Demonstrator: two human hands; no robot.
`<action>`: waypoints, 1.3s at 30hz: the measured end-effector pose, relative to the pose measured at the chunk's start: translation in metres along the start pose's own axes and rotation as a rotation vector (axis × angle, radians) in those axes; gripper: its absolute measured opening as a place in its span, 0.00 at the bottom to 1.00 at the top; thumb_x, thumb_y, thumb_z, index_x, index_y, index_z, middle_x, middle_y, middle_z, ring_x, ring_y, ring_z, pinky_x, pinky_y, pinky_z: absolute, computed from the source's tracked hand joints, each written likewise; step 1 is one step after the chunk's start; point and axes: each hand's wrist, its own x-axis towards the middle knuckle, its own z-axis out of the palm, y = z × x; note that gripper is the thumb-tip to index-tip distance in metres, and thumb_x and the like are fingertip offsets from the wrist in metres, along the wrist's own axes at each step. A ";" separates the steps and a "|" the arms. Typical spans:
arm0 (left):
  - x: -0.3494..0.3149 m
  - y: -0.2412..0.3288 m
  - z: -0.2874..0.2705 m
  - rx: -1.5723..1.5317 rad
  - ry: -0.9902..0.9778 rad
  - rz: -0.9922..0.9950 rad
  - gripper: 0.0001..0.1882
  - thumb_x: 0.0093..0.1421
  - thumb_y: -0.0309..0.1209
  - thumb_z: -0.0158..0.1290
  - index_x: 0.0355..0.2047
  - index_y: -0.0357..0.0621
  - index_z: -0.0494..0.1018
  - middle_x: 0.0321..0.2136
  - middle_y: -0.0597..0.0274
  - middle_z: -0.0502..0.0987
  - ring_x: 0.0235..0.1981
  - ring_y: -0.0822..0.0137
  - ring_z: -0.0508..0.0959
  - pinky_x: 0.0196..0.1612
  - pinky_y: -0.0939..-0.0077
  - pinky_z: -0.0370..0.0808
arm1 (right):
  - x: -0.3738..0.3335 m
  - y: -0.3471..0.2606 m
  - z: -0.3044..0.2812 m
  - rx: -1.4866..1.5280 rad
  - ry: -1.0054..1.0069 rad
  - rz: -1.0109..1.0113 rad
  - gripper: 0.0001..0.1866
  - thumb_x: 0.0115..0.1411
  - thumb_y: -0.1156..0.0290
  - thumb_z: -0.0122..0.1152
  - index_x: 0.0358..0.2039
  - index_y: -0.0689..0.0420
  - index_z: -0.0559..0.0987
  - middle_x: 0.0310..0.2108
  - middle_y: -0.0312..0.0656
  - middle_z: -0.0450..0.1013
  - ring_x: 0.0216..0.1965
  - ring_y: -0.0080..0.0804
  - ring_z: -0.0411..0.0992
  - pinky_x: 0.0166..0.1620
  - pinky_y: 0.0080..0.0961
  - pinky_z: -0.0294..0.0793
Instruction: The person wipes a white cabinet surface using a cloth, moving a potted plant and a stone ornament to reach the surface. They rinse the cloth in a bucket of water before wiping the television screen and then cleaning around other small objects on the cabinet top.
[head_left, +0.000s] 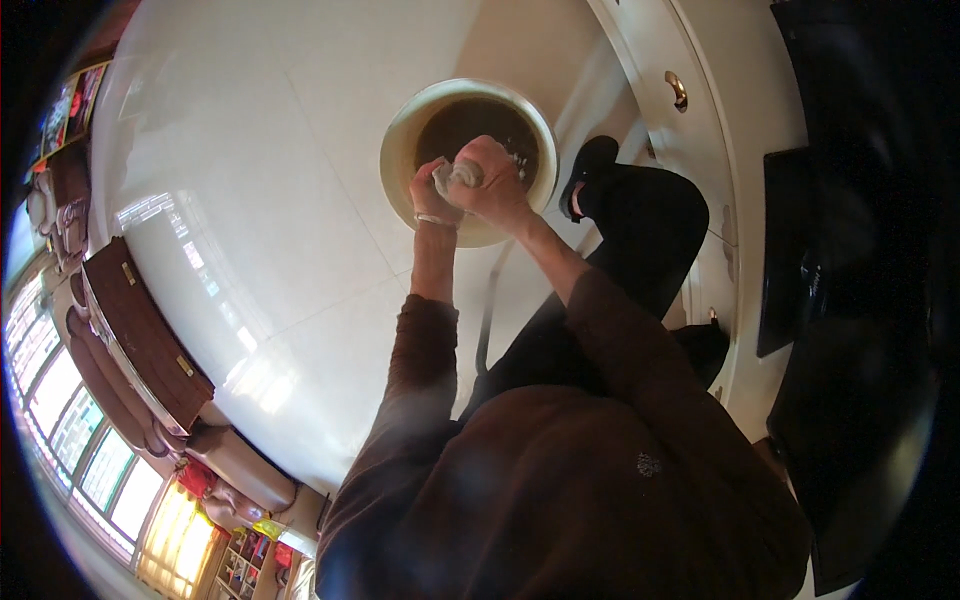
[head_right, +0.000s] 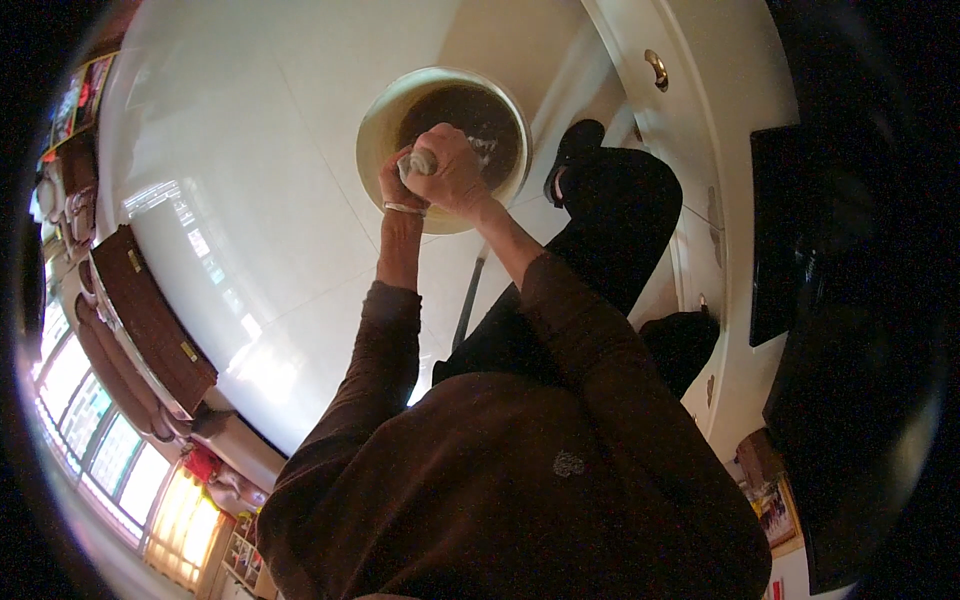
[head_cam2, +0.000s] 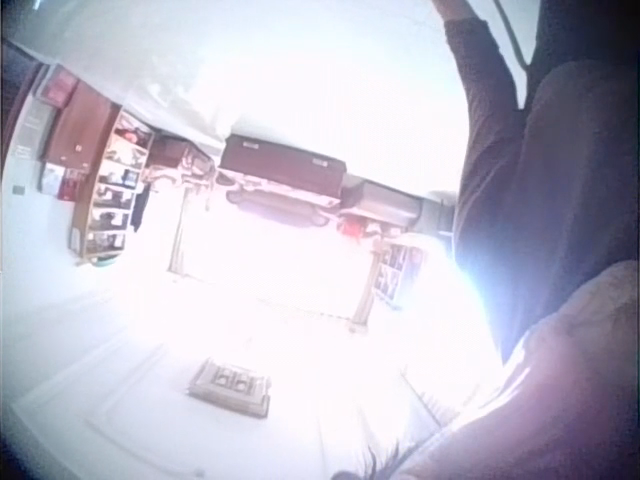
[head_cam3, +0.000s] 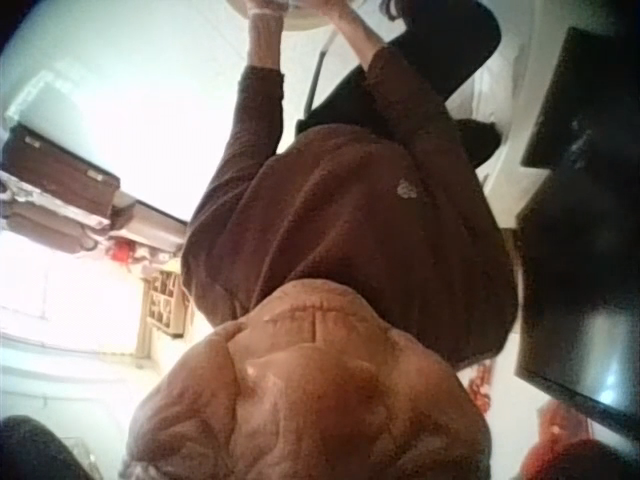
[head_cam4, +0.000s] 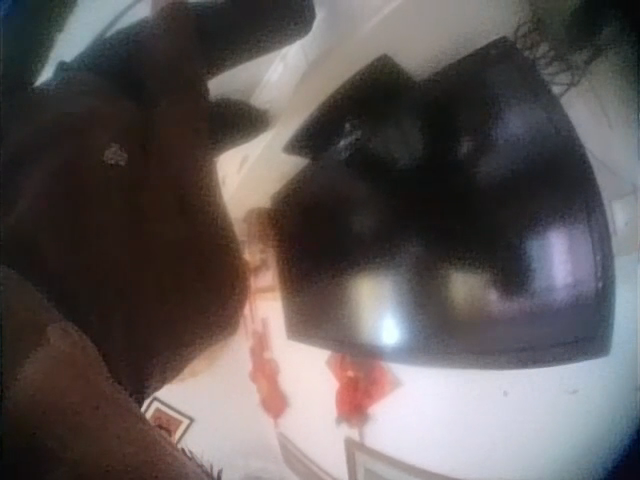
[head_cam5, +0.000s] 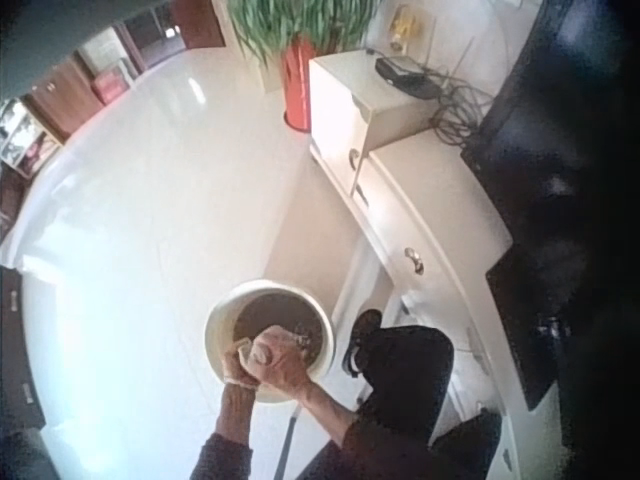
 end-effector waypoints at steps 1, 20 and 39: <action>0.003 0.005 -0.004 0.099 -0.112 -0.026 0.18 0.52 0.37 0.45 0.40 0.39 0.68 0.37 0.55 0.73 0.40 0.56 0.73 0.44 0.63 0.71 | 0.003 -0.007 0.000 0.006 -0.006 0.001 0.09 0.34 0.70 0.59 0.21 0.54 0.72 0.26 0.40 0.67 0.29 0.42 0.66 0.36 0.32 0.67; -0.047 0.065 0.077 1.622 -0.949 0.292 0.02 0.42 0.20 0.51 0.20 0.36 0.72 0.28 0.62 0.73 0.32 0.67 0.73 0.37 0.75 0.71 | -0.026 -0.044 0.031 -0.509 -0.286 -0.756 0.10 0.27 0.62 0.62 0.12 0.50 0.72 0.17 0.31 0.65 0.27 0.31 0.65 0.18 0.28 0.62; -0.056 0.029 0.108 2.254 -0.643 -0.398 0.04 0.33 0.26 0.51 0.14 0.39 0.71 0.12 0.56 0.70 0.16 0.67 0.68 0.23 0.71 0.67 | -0.055 -0.043 0.057 -0.806 -0.431 -0.957 0.09 0.40 0.64 0.56 0.17 0.56 0.72 0.18 0.37 0.68 0.22 0.29 0.64 0.22 0.28 0.64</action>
